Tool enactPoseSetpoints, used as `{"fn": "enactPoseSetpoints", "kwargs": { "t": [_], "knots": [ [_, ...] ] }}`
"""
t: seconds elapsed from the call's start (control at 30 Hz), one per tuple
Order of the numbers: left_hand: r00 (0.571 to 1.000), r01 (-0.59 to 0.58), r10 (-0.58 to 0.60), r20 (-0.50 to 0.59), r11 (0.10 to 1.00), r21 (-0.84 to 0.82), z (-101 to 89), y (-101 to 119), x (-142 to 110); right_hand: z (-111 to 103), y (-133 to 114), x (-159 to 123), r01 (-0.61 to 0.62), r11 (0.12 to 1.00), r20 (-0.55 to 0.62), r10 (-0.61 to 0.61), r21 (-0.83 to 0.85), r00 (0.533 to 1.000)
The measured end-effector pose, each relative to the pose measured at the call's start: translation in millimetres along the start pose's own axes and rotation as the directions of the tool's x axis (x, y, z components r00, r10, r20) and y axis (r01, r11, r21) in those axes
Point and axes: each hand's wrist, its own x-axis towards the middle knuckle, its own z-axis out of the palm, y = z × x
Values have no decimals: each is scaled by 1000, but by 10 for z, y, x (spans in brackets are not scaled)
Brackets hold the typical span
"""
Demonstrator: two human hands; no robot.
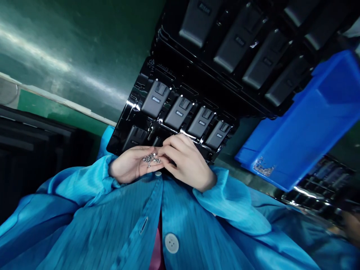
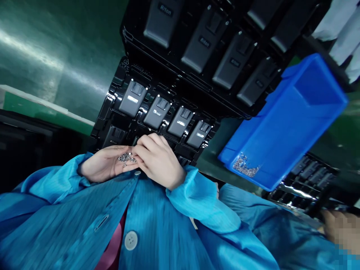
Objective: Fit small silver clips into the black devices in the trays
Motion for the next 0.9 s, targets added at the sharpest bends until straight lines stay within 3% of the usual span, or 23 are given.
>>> {"fn": "enactPoseSetpoints", "kwargs": {
  "t": [0.17,0.53,0.9],
  "knots": [
    [1000,14,-14,-21,1000,-10,16,4,14,6,11,-4,-5,1000,23,5,1,1000],
    [996,55,-54,76,999,-4,-91,10,20,-30,29,-27,14,999,21,-15,52,1000],
    [995,54,-51,86,998,-29,-114,-23,17,32,-23,-3,46,999,63,-46,-3,997]
  ]
}}
